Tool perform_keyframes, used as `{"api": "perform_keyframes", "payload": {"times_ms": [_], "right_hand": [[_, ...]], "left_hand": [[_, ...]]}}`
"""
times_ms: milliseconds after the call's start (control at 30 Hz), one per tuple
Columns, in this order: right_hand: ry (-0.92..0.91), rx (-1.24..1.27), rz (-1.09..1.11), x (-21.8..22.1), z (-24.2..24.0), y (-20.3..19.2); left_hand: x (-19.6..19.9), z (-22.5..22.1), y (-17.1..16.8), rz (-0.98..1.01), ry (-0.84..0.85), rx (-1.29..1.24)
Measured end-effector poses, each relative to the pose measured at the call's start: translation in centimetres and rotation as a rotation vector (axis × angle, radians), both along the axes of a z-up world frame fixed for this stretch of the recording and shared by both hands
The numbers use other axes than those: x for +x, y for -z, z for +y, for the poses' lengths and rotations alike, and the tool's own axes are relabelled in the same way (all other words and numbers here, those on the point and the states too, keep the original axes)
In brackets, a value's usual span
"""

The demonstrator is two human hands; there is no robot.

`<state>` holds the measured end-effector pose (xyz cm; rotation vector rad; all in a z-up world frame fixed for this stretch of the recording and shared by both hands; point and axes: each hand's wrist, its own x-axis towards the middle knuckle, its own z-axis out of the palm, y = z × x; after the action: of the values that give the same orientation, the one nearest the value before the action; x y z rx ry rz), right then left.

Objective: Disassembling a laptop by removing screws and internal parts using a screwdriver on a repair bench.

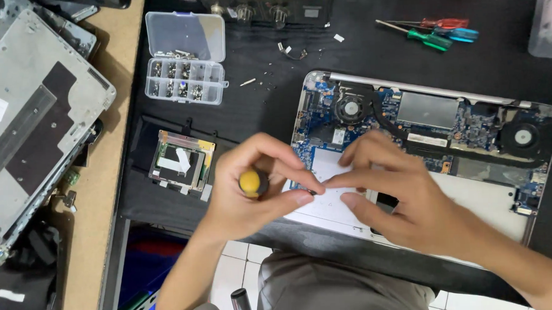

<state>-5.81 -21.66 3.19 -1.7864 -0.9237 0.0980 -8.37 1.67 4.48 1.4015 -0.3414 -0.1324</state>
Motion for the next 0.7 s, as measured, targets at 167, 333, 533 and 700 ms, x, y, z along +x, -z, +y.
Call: {"api": "perform_keyframes", "payload": {"times_ms": [167, 333, 533, 700], "right_hand": [[-0.028, 0.113, 0.290, 0.3, -0.1, -0.5], [0.115, 0.117, 0.275, 1.7, -2.6, -0.4], [0.220, 0.109, 0.395, 2.3, -3.0, -1.3], [0.083, 0.132, 0.426, 2.3, -2.5, -0.8]], "left_hand": [[-0.4, -0.7, 0.0, -0.276, -0.126, 0.208], [-0.6, 0.9, -0.5, -0.355, -0.251, 0.323], [-0.4, 0.9, -0.2, -0.299, -0.335, 0.210], [-0.1, -0.5, 0.5, -0.255, -0.270, 0.079]]}}
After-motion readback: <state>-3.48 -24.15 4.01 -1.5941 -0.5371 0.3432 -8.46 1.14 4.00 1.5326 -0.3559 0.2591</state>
